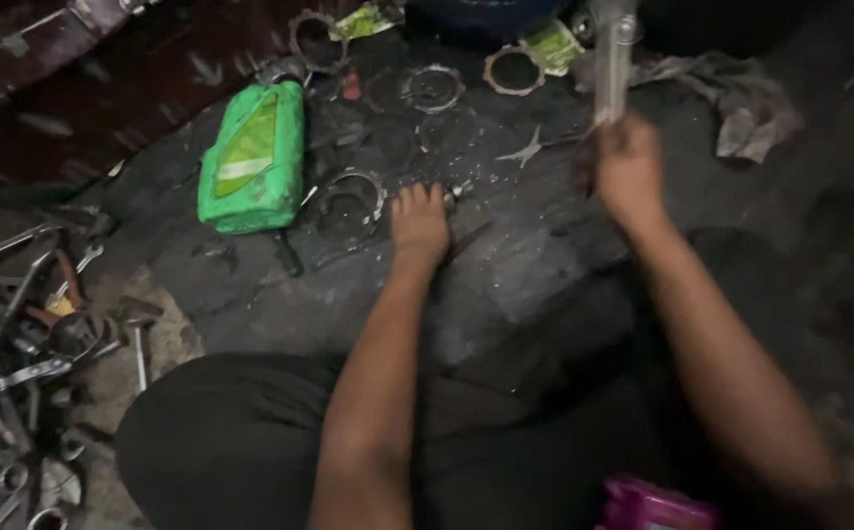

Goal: The person cleans and handles various metal automotive components and a motor armature using a cloth and a wrench while sitting on a dark mat.

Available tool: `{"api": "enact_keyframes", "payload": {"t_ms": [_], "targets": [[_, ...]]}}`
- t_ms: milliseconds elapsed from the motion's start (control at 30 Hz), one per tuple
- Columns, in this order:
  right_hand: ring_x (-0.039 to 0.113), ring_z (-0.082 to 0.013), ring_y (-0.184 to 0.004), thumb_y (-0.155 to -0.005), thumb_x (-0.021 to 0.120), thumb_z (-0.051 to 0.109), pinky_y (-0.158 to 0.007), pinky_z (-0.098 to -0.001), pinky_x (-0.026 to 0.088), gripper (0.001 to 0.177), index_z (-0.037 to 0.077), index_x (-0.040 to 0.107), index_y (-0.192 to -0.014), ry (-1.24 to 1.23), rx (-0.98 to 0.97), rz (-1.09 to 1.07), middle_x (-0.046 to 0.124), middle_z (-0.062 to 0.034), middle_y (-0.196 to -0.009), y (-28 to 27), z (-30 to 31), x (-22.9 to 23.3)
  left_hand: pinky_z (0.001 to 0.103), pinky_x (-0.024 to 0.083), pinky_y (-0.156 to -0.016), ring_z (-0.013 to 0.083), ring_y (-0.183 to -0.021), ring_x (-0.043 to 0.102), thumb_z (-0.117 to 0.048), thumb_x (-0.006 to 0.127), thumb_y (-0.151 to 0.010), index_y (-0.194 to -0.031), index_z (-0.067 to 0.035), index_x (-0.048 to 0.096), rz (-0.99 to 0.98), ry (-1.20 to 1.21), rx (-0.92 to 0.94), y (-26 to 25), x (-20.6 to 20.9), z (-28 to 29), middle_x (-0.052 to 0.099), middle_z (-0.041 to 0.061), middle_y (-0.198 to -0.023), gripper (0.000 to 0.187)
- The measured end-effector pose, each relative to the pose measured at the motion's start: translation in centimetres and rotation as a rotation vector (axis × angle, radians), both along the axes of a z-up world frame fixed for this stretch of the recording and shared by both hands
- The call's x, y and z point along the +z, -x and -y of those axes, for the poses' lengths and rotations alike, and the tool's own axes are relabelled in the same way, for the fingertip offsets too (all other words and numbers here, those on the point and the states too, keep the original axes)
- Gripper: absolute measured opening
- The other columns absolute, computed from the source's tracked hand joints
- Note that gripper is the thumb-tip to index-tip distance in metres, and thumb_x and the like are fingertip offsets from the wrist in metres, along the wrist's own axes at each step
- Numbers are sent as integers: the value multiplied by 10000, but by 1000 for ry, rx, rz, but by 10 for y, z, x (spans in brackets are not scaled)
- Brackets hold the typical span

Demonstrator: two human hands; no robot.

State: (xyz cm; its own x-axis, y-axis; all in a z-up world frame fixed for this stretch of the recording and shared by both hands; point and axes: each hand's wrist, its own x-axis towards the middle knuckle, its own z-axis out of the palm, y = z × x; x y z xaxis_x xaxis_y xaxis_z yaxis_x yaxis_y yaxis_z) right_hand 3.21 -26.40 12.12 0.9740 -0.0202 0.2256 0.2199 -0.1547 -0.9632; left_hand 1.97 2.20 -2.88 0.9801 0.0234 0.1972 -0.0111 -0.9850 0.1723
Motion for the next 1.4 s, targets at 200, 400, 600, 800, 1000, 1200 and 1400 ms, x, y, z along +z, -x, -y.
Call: {"api": "enact_keyframes", "payload": {"t_ms": [200,400,600,800,1000,1200,1400], "targets": [[517,-138,-557,-1161,572,271,-487,-341,450,322,47,530,-933,-81,-337,80,524,-23,-725,-15,34,-48,520,359,-1094,354,-1323,474,-416,603,-934,-1352,-73,557,-49,86,25,10,21,16,543,168,-1383,542],[510,-140,-554,-1152,569,246,-485,-345,414,302,9,580,-965,26,-198,55,548,-30,-718,-17,9,-57,512,352,-1130,344,-1336,488,-259,596,-927,-1417,-75,538,-8,35,94,10,26,20,554,154,-1400,527],[623,-381,-707,-1110,585,192,-640,-467,481,277,-74,638,-1057,508,-54,222,631,-272,-819,24,-25,-50,524,301,-1124,380,-1343,444,-341,656,-849,-1372,-35,525,-173,41,115,9,48,18,517,183,-1398,620],[674,-464,-879,-855,692,237,-721,-538,520,281,1,729,-1003,934,144,-247,689,-246,-946,24,-53,-84,519,391,-1113,364,-1335,543,-228,585,-956,-1389,-95,551,-217,52,93,13,42,18,556,159,-1411,455],[682,-180,-612,-1094,514,183,-528,-339,525,322,-27,651,-890,207,84,137,674,-99,-720,19,-41,11,543,402,-1038,431,-1261,536,-255,535,-945,-1403,-152,493,-180,88,172,9,36,25,505,213,-1403,471],[654,-246,-842,-1188,507,373,-732,-362,534,372,12,597,-1185,-182,-82,556,645,-141,-940,10,-11,39,505,384,-1097,385,-1350,498,-242,470,-1005,-1405,-186,529,-241,55,227,5,18,31,520,196,-1426,408],[666,-435,-932,-1044,584,317,-815,-507,523,356,-18,705,-1055,920,107,-263,682,-268,-973,52,-57,-76,473,366,-1089,327,-1337,490,-280,510,-882,-1354,-219,576,-9,-201,246,-11,-9,32,541,138,-1439,480]]}}
